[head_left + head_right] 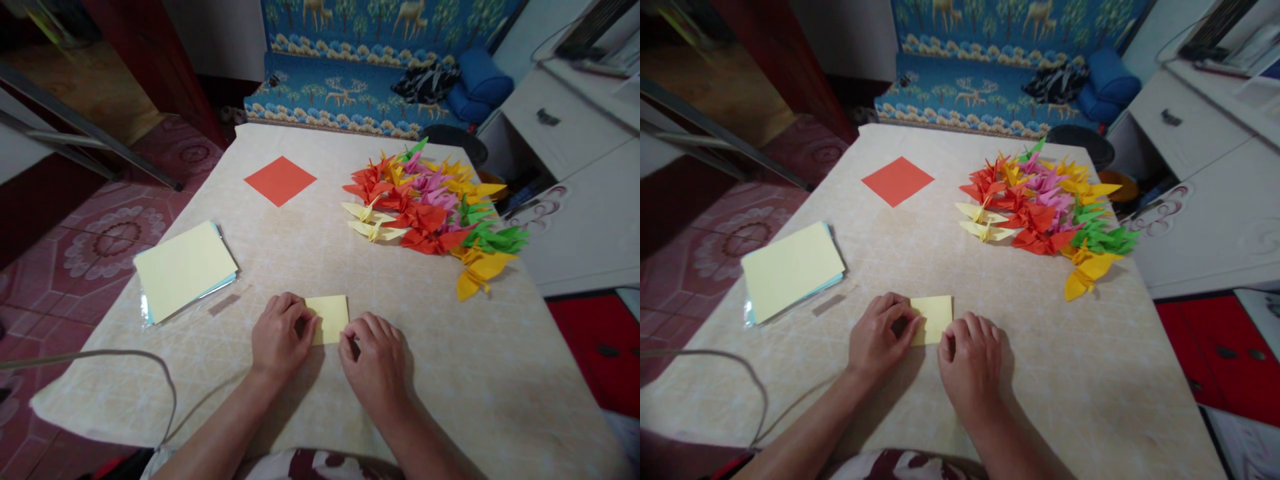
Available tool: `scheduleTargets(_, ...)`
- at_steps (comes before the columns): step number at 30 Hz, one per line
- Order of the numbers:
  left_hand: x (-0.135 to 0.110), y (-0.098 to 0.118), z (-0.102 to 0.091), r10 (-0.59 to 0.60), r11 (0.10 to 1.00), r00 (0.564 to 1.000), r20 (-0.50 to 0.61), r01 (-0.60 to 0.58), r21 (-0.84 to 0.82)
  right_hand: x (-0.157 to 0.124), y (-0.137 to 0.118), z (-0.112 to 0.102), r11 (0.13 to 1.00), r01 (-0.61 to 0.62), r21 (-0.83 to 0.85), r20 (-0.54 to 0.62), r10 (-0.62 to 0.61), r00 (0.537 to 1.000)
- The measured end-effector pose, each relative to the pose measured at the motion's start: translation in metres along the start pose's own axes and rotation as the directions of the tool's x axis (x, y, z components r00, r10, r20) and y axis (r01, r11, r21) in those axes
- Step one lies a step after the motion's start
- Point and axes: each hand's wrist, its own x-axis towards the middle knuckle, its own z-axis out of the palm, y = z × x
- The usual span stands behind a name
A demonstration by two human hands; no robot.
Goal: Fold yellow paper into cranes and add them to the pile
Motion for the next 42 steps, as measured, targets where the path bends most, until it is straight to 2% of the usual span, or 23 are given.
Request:
scheduleTargets(15, 0.003, 0.0, -0.003, -0.067, 0.997, 0.997, 0.038, 0.069, -0.039, -0.006, 0.001, -0.006, 0.988, -0.144, 0.049, 0.025, 0.143, 0.989)
scheduleTargets(19, 0.002, -0.001, -0.002, -0.058, 0.996, 0.998, 0.015, 0.059, -0.064, 0.001, 0.005, -0.004, 0.986, -0.132, 0.101, 0.001, 0.132, 0.991)
scheduleTargets(22, 0.0, -0.002, -0.001, -0.048, 0.996, 0.999, -0.006, 0.048, -0.071, 0.017, 0.008, -0.004, 0.981, -0.089, 0.173, -0.002, 0.09, 0.996)
scheduleTargets(24, 0.0, -0.003, 0.0, -0.048, 0.996, 0.999, -0.019, 0.046, -0.074, 0.032, 0.007, -0.004, 0.983, -0.037, 0.181, 0.032, 0.032, 0.999)
scheduleTargets(27, -0.001, -0.005, 0.002, -0.059, 0.995, 0.998, -0.038, 0.056, -0.087, 0.052, 0.0, -0.007, 0.993, 0.066, 0.095, 0.15, -0.08, 0.985)
scheduleTargets(31, -0.001, -0.008, 0.002, -0.062, 0.991, 0.997, -0.045, 0.056, -0.122, 0.065, -0.01, -0.016, 0.995, 0.101, 0.002, 0.295, -0.097, 0.951)
scheduleTargets(37, -0.001, -0.012, 0.003, -0.051, 0.979, 0.997, -0.052, 0.04, -0.199, 0.059, -0.013, -0.025, 1.0, 0.022, 0.008, 0.442, -0.023, 0.897)
scheduleTargets(40, -0.001, -0.013, 0.004, -0.038, 0.95, 0.996, -0.079, 0.012, -0.313, 0.053, -0.009, -0.019, 0.99, -0.077, 0.12, 0.414, 0.021, 0.91)
scheduleTargets(42, -0.001, -0.013, 0.006, -0.055, 0.9, 0.994, -0.096, 0.008, -0.436, 0.049, -0.007, -0.012, 0.955, -0.181, 0.236, 0.339, 0.094, 0.936)
